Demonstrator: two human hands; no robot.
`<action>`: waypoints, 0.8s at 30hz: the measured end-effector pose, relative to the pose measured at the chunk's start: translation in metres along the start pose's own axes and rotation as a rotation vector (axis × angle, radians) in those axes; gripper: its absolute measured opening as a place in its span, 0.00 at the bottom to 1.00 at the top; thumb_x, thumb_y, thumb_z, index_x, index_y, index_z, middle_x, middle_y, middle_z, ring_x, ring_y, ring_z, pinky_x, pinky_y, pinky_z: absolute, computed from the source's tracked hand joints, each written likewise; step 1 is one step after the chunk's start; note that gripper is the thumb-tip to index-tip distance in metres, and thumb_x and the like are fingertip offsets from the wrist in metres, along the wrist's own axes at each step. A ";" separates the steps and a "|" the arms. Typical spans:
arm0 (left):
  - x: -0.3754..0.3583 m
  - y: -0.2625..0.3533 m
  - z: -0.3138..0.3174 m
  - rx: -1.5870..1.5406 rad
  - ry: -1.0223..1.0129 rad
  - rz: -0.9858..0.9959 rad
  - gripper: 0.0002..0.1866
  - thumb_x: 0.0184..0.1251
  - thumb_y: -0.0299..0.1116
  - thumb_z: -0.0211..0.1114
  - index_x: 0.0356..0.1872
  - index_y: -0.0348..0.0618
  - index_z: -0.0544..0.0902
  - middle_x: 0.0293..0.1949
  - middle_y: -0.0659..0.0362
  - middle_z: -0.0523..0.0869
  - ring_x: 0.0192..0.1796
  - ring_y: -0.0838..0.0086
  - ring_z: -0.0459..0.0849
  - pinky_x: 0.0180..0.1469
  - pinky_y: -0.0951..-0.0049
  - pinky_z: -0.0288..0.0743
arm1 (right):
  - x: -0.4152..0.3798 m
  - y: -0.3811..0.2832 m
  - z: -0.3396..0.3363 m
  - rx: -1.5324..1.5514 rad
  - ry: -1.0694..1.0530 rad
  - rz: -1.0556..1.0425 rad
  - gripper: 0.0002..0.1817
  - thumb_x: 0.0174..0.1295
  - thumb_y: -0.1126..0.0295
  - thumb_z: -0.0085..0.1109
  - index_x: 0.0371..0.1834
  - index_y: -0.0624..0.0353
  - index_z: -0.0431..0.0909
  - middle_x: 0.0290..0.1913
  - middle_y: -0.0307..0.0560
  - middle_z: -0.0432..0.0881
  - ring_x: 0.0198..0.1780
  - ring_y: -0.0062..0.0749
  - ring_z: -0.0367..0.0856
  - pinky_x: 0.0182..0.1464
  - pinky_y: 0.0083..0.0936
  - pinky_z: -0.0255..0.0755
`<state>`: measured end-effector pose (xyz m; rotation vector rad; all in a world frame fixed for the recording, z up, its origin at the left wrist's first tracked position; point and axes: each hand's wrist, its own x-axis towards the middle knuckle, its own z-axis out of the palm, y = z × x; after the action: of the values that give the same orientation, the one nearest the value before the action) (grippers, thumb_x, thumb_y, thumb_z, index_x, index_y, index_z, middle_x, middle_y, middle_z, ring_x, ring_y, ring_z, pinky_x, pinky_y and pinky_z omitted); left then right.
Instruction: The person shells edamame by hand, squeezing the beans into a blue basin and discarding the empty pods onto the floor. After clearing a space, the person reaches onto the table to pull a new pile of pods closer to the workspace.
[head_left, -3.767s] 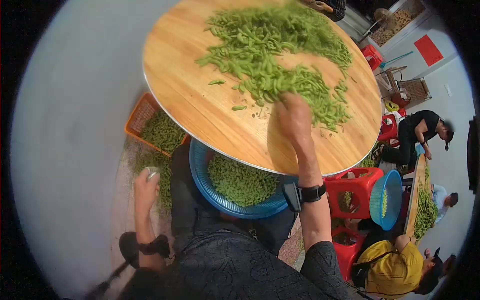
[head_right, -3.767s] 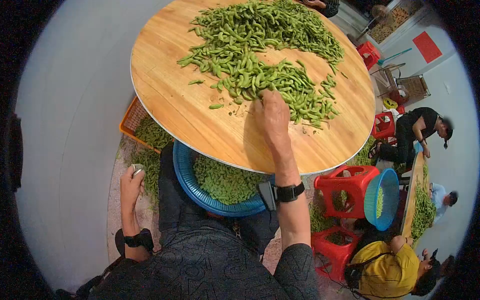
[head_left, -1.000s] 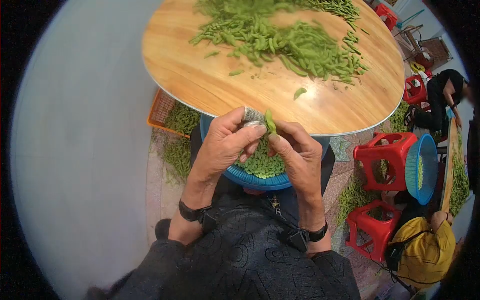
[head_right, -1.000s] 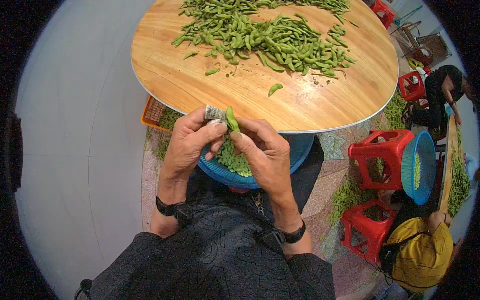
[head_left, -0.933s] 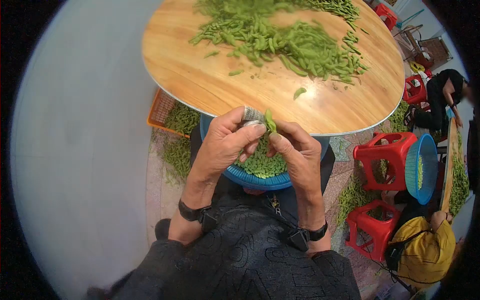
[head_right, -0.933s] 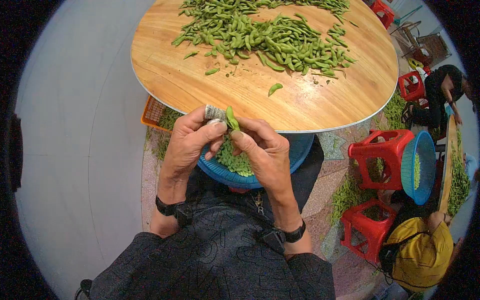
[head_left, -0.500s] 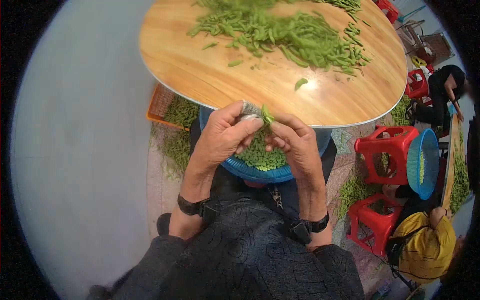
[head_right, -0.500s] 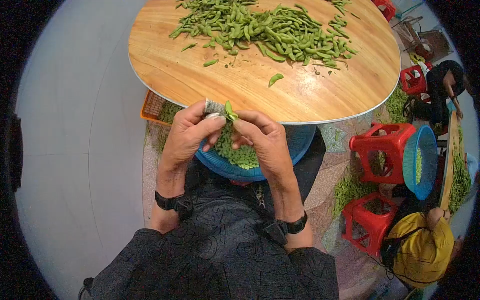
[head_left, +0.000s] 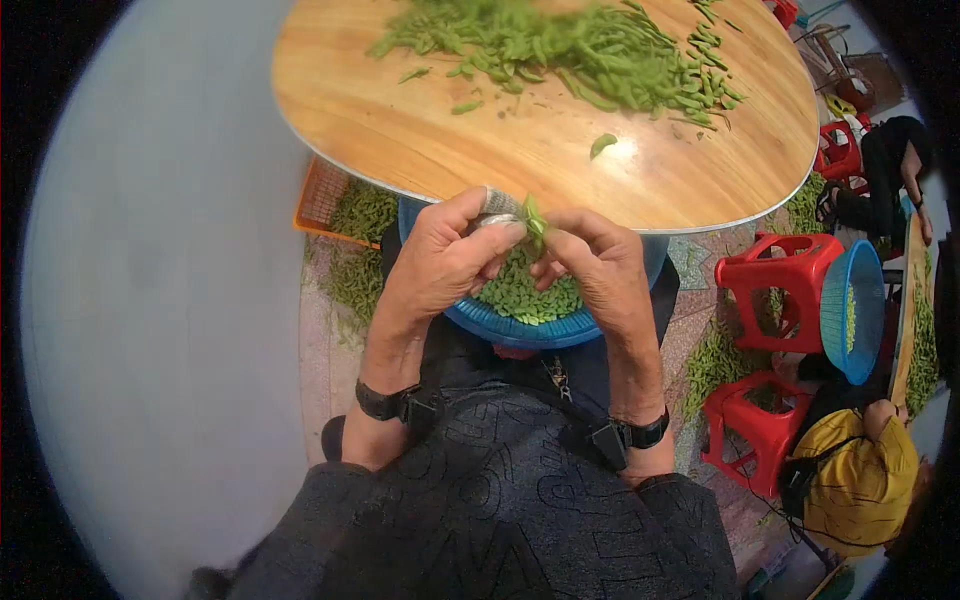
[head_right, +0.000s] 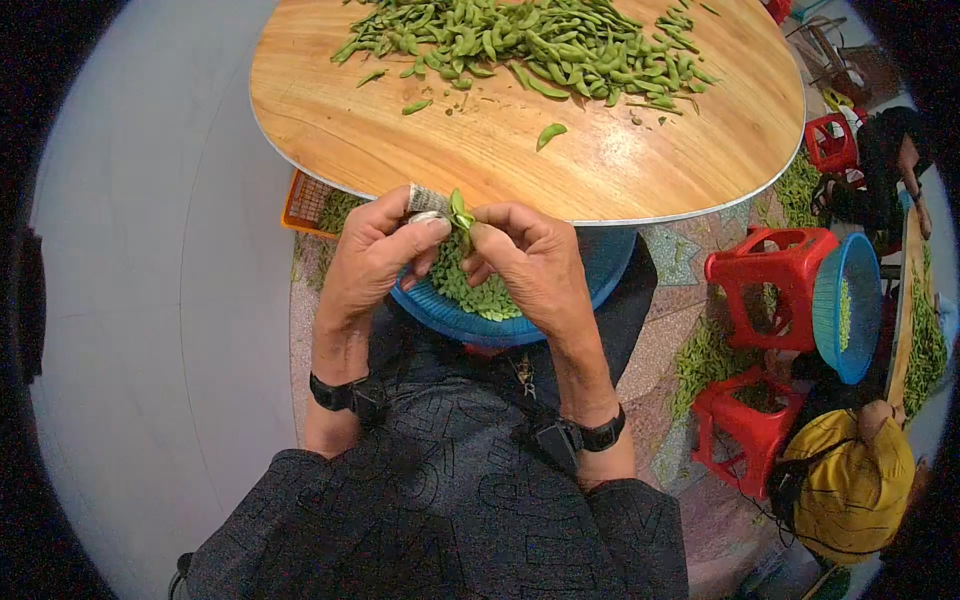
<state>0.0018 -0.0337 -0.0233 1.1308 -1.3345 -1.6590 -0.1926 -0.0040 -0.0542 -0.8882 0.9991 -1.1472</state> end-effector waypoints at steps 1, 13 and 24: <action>0.000 -0.001 0.000 0.001 -0.001 -0.001 0.05 0.76 0.31 0.67 0.39 0.41 0.83 0.22 0.69 0.77 0.20 0.88 0.71 0.22 0.82 0.60 | 0.000 0.000 0.000 0.001 -0.009 0.003 0.13 0.73 0.70 0.62 0.51 0.70 0.86 0.34 0.46 0.88 0.32 0.27 0.87 0.35 0.24 0.84; 0.008 -0.012 -0.001 -0.258 -0.063 -0.048 0.06 0.75 0.30 0.67 0.41 0.37 0.82 0.22 0.66 0.79 0.19 0.86 0.70 0.20 0.83 0.61 | 0.008 0.013 -0.010 0.313 -0.092 0.102 0.13 0.76 0.71 0.56 0.53 0.69 0.83 0.35 0.46 0.86 0.29 0.24 0.85 0.30 0.21 0.81; 0.006 -0.014 0.017 0.220 0.180 0.112 0.08 0.73 0.29 0.67 0.34 0.38 0.79 0.22 0.64 0.80 0.25 0.84 0.74 0.27 0.77 0.67 | 0.005 0.019 0.014 -0.142 0.177 -0.170 0.14 0.76 0.76 0.54 0.60 0.67 0.82 0.41 0.45 0.86 0.30 0.20 0.83 0.34 0.22 0.80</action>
<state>-0.0166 -0.0306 -0.0365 1.2750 -1.4607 -1.3216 -0.1736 -0.0040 -0.0687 -1.0128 1.1782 -1.3283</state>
